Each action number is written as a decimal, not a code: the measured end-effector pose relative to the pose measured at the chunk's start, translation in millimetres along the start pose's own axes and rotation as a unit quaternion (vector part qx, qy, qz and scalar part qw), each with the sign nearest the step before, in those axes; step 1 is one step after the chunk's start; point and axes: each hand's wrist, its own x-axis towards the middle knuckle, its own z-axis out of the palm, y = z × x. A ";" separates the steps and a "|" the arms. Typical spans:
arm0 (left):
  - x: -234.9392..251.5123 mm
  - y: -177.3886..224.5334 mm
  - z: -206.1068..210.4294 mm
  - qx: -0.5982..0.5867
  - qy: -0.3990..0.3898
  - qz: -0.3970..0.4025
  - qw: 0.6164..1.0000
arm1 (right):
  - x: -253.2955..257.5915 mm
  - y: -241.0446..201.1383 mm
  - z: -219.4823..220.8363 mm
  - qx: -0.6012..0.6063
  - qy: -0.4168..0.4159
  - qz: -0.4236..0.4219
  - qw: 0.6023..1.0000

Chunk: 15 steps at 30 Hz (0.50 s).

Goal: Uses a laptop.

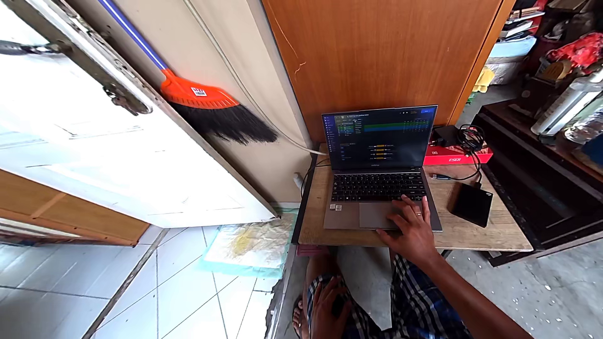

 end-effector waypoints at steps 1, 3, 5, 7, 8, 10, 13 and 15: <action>0.1 0.4 -0.2 0.001 0.000 0.000 1.000 | -0.2 0.2 -0.2 0.001 0.003 0.000 1.000; -0.2 0.2 0.0 0.003 -0.001 -0.001 1.000 | -0.7 0.2 -0.6 0.003 0.008 0.000 1.000; 0.0 -0.2 -0.1 0.004 -0.002 0.000 1.000 | -0.9 0.3 0.2 0.003 0.014 0.000 1.000; -0.2 -0.4 0.0 0.007 -0.003 0.000 1.000 | -1.4 0.0 0.2 0.004 0.017 0.001 1.000; -0.4 -0.5 0.0 0.007 -0.004 0.000 1.000 | -1.5 0.0 0.0 0.005 0.017 0.000 1.000; -0.1 -0.7 0.1 0.008 -0.004 -0.001 1.000 | -1.0 0.2 -0.1 0.004 0.021 -0.001 1.000; -0.6 -0.3 -0.1 0.004 -0.002 -0.002 1.000 | -1.0 -0.2 -0.9 0.007 0.022 -0.001 1.000; -1.3 0.1 -0.2 0.004 -0.001 0.001 1.000 | -0.6 -0.3 -1.8 0.002 0.013 -0.003 1.000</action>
